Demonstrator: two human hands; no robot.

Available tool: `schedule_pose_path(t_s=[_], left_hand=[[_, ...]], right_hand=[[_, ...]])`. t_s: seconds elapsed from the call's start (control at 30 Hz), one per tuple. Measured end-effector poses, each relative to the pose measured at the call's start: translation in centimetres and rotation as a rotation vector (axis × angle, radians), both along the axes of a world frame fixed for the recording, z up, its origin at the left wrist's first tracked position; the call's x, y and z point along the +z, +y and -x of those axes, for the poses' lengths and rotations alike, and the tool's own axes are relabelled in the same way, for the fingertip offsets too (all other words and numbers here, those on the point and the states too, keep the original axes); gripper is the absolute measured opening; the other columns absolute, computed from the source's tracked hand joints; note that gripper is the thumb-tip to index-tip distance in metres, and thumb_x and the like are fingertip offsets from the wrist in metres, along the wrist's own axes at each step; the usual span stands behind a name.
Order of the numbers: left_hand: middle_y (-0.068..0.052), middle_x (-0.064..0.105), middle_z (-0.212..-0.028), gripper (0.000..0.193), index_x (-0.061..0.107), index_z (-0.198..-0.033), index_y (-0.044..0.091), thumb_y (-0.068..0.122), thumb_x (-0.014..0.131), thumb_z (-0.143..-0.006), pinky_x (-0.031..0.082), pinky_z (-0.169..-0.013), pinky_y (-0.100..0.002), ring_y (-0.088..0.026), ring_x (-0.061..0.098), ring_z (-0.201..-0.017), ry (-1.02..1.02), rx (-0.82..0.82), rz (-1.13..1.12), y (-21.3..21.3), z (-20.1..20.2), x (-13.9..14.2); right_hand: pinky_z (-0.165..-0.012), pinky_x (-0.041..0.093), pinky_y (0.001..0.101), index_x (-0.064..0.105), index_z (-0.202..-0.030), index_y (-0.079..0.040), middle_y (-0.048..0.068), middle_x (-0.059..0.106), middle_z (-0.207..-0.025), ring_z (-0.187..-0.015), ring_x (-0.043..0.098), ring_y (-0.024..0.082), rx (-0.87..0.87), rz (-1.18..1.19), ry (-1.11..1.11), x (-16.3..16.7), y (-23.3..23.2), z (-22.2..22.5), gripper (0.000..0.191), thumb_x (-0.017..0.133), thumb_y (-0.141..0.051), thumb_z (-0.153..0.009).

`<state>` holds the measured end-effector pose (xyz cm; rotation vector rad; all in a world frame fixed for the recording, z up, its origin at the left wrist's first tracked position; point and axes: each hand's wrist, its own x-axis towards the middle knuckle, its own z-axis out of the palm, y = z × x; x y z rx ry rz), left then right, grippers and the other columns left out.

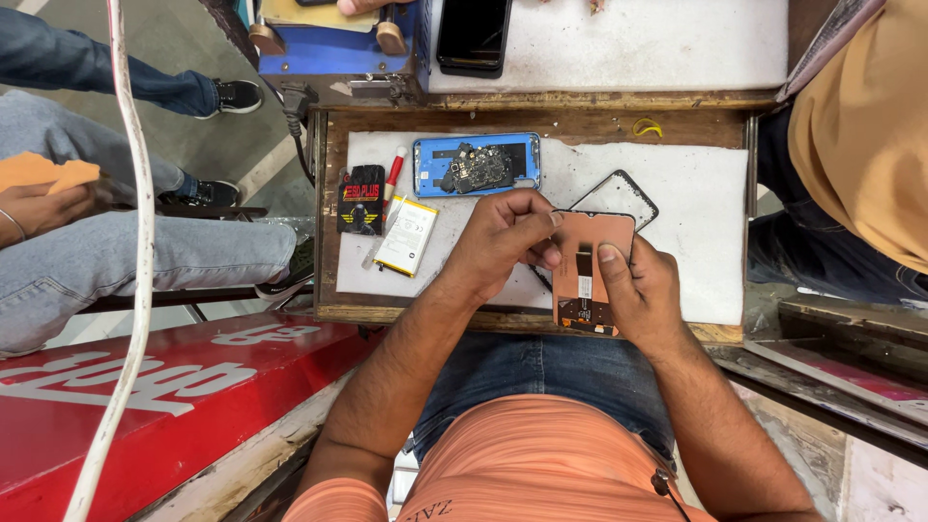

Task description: The person cleans the edges of a smartphone with a cloth and a card, then removes the back cover and battery. They place the battery and back cover aside and continue handling the phone's internal components.

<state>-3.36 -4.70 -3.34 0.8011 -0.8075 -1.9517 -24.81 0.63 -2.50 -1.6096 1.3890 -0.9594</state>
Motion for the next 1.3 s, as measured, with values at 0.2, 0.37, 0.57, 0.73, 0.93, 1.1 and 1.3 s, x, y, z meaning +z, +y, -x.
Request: schedule_pose_path(t_s=[0.2, 0.37, 0.57, 0.73, 0.93, 1.1, 1.3], left_hand=[[-0.007, 0.072, -0.086, 0.01, 0.067, -0.098, 0.002, 0.012, 0.067, -0.097, 0.061, -0.061, -0.027, -0.011, 0.072, -0.069, -0.008, -0.019, 0.019, -0.3, 0.2, 0.7], [-0.008, 0.071, -0.086, 0.013, 0.067, -0.098, 0.0, 0.012, 0.065, -0.102, 0.061, -0.061, -0.027, -0.012, 0.072, -0.07, -0.033, -0.031, -0.009, -0.4, 0.2, 1.1], [-0.006, 0.071, -0.086, 0.016, 0.068, -0.11, 0.003, 0.012, 0.059, -0.1, 0.062, -0.063, -0.027, -0.011, 0.07, -0.069, 0.004, -0.044, -0.046, -0.3, 0.1, 1.7], [-0.008, 0.069, -0.081, 0.015, 0.066, -0.105, 0.0, 0.015, 0.065, -0.105, 0.053, -0.058, -0.03, -0.013, 0.065, -0.065, -0.446, 0.11, 0.358, 0.6, 1.0, 3.0], [-0.012, 0.068, -0.081, 0.015, 0.062, -0.101, 0.007, 0.02, 0.059, -0.107, 0.053, -0.061, -0.04, -0.029, 0.071, -0.071, -0.959, 0.217, 0.826, 1.0, 0.0, 4.5], [-0.013, 0.066, -0.078, 0.016, 0.057, -0.101, 0.005, 0.019, 0.058, -0.107, 0.051, -0.061, -0.043, -0.033, 0.069, -0.07, -1.018, 0.192, 0.79, 0.9, -1.0, 4.6], [-0.015, 0.071, -0.102, 0.023, 0.057, -0.115, 0.0, 0.017, 0.061, -0.1, 0.057, -0.066, -0.039, -0.027, 0.073, -0.085, -0.93, 0.345, 0.776, 2.0, -1.8, 5.0]], right_hand=[[-0.073, 0.058, 0.0276, 0.064, -0.12, 0.002, 0.01, 0.075, -0.093, -0.085, 0.073, 0.014, 0.013, 0.035, -0.009, 0.5, -0.1, 0.3, 0.03, 0.05, -0.023, -0.111], [-0.072, 0.06, 0.0276, 0.063, -0.12, 0.002, 0.01, 0.075, -0.093, -0.085, 0.073, 0.015, 0.011, -0.014, -0.038, -0.1, -0.1, 0.4, 0.033, 0.048, -0.025, -0.112], [-0.07, 0.06, 0.0268, 0.062, -0.121, 0.003, 0.011, 0.074, -0.094, -0.083, 0.073, 0.015, 0.005, -0.071, -0.176, -0.4, 0.1, 0.6, 0.035, 0.046, -0.027, -0.112], [-0.066, 0.06, 0.0268, 0.063, -0.115, 0.001, 0.01, 0.074, -0.087, -0.077, 0.073, 0.014, -0.025, -0.046, -0.083, 0.0, 0.1, 0.1, 0.034, 0.047, -0.028, -0.112], [-0.064, 0.059, 0.028, 0.064, -0.114, 0.0, 0.008, 0.074, -0.083, -0.074, 0.073, 0.014, -0.043, -0.023, 0.055, 0.6, 0.5, 0.5, 0.032, 0.049, -0.028, -0.11], [-0.068, 0.057, 0.0268, 0.064, -0.114, 0.001, 0.009, 0.073, -0.09, -0.079, 0.07, 0.013, -0.058, -0.043, -0.1, 0.2, 0.5, 1.2, 0.034, 0.05, -0.03, -0.113], [-0.071, 0.058, 0.0267, 0.062, -0.12, 0.002, 0.009, 0.071, -0.098, -0.083, 0.067, 0.011, -0.12, -0.161, -0.438, -0.2, 0.8, 1.4, 0.038, 0.05, -0.033, -0.112]])
